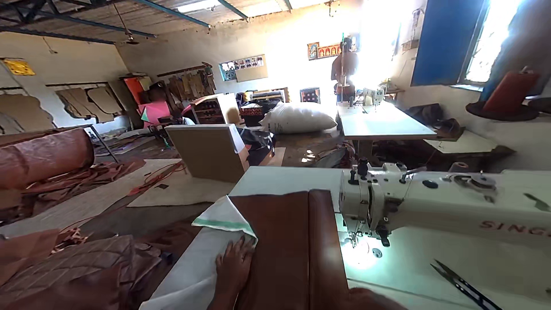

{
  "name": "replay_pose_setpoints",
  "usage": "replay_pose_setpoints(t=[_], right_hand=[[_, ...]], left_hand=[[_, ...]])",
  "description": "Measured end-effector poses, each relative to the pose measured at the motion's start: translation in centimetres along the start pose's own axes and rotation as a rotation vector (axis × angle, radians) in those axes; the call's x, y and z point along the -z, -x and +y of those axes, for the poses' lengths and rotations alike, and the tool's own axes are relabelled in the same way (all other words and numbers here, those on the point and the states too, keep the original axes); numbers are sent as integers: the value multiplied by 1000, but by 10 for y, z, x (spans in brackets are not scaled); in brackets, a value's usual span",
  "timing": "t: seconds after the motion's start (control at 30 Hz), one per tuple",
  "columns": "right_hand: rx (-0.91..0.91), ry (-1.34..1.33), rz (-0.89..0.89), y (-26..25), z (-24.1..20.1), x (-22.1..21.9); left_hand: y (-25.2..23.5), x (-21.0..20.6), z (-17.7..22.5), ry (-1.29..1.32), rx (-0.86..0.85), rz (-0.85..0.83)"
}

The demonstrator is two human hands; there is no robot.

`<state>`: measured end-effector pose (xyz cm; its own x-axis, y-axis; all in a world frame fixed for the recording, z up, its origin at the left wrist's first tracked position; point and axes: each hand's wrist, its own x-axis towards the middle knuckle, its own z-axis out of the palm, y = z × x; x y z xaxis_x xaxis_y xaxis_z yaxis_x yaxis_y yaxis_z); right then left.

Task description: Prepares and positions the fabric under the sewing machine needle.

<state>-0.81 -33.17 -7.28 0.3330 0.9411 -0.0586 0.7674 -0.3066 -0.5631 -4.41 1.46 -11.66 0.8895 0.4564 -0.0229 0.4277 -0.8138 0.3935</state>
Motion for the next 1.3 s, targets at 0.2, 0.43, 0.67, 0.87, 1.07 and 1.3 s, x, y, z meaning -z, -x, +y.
replay_pose_setpoints(t=[0.2,0.43,0.67,0.87,1.07,1.3], right_hand=[[-131,-39,79,-54,11,10],[-309,115,40,-75,27,-16],[-272,105,86,-73,33,-26],[-258,62,134,-64,26,-30],[-185,6,309,-42,19,-45],[-69,109,428,-39,15,-66]], left_hand=[[-1,19,-4,570,118,-8],[-19,107,7,1383,49,350],[2,171,108,1343,-263,244],[61,73,171,663,-328,-499],[63,19,171,424,-317,-853],[-14,3,175,-79,-604,-475]])
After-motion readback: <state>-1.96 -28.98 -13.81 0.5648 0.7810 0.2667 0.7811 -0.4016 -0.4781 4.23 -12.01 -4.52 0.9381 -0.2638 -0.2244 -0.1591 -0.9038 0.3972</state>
